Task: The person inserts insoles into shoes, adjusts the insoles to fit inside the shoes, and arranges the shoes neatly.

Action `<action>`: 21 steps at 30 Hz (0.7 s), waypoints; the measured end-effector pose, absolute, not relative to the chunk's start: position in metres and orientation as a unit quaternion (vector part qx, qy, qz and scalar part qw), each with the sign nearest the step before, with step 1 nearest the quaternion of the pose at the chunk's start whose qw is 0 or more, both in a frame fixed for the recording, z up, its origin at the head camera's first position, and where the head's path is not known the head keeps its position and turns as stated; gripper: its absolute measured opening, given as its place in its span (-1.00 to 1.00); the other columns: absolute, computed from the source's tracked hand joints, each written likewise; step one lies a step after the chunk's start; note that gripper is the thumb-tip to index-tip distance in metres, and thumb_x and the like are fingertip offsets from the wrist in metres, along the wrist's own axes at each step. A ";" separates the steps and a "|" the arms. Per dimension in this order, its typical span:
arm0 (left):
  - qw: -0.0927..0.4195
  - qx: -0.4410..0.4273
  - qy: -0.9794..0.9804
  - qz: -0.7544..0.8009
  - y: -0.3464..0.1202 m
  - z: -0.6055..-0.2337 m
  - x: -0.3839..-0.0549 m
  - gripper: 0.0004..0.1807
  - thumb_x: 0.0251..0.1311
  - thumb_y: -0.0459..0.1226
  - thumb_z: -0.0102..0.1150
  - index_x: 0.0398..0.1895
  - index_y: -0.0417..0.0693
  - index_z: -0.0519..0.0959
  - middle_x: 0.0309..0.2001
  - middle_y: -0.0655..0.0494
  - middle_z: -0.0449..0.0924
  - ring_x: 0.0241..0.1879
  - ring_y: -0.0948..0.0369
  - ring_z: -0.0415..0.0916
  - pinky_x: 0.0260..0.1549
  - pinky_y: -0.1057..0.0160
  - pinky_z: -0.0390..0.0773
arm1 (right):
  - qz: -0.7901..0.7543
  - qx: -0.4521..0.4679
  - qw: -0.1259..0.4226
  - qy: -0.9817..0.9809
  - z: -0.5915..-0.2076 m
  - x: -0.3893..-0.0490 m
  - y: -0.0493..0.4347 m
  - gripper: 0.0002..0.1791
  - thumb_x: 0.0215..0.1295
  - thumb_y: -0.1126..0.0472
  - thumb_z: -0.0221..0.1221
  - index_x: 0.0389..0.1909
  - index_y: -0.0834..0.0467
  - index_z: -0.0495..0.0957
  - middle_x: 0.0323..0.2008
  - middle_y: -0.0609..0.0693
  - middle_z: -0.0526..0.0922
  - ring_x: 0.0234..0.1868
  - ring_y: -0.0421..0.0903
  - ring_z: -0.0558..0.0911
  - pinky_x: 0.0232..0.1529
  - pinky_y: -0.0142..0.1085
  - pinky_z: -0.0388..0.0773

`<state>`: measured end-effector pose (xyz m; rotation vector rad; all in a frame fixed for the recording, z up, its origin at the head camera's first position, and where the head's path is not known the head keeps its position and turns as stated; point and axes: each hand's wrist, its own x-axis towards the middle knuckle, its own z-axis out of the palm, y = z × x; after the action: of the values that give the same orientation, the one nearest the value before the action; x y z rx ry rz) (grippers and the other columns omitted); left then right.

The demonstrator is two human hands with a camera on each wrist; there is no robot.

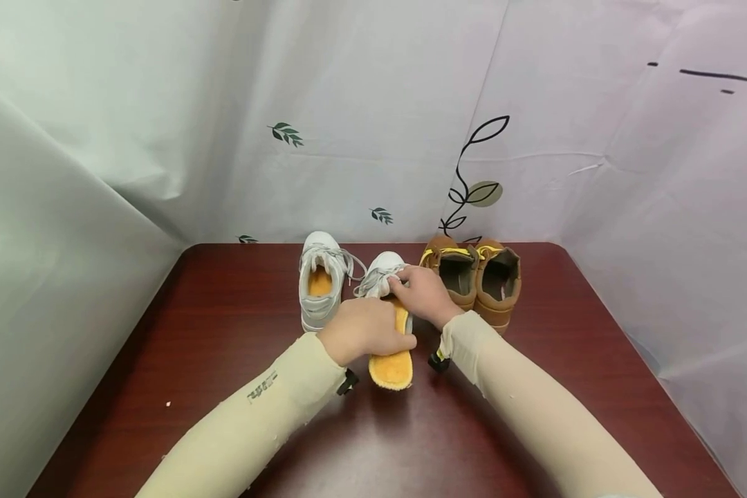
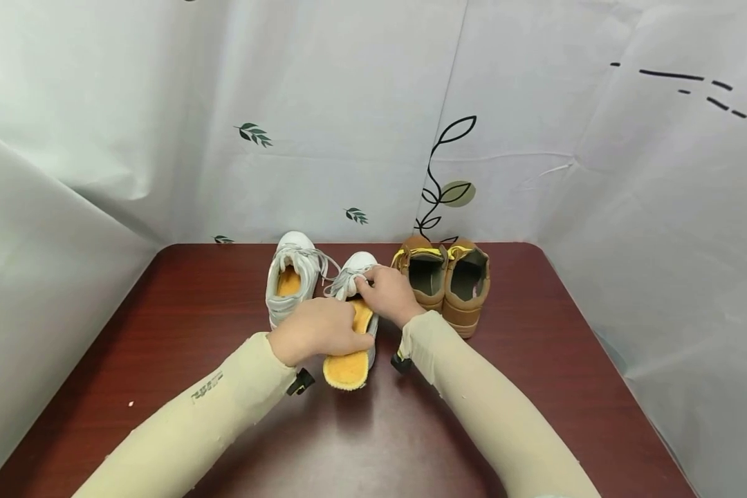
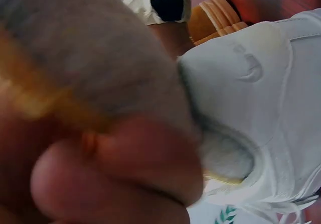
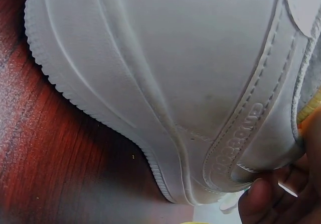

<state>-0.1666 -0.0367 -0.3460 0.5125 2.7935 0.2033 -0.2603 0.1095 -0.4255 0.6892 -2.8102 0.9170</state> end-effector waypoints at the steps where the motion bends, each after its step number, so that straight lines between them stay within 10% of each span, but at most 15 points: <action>1: 0.146 0.175 0.971 0.067 -0.036 -0.346 -0.167 -0.63 0.12 0.18 0.07 -0.59 0.16 0.54 -0.48 0.25 0.58 -0.36 0.20 0.54 -0.40 0.11 0.49 | 0.303 0.226 0.052 -0.924 -0.425 -0.260 0.109 -0.57 0.49 0.02 0.07 -0.64 -0.02 0.55 -0.44 -0.06 0.59 -0.52 -0.15 0.44 -0.34 -0.23 0.41; 21: 0.097 0.154 0.978 0.099 -0.041 -0.378 -0.194 -0.63 0.28 0.13 -0.05 -0.39 0.14 0.62 -0.13 0.10 0.70 -0.25 0.13 0.59 -0.25 0.07 0.56 | 0.287 0.216 0.061 -0.931 -0.427 -0.261 0.109 -0.50 0.47 0.00 0.07 -0.74 -0.01 0.41 -0.51 -0.08 0.52 -0.53 -0.12 0.43 -0.39 -0.24 0.39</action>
<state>-0.1944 -0.0408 -0.3776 0.4574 2.8970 0.2946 -0.2607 0.1095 -0.4270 0.6542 -2.8180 0.8680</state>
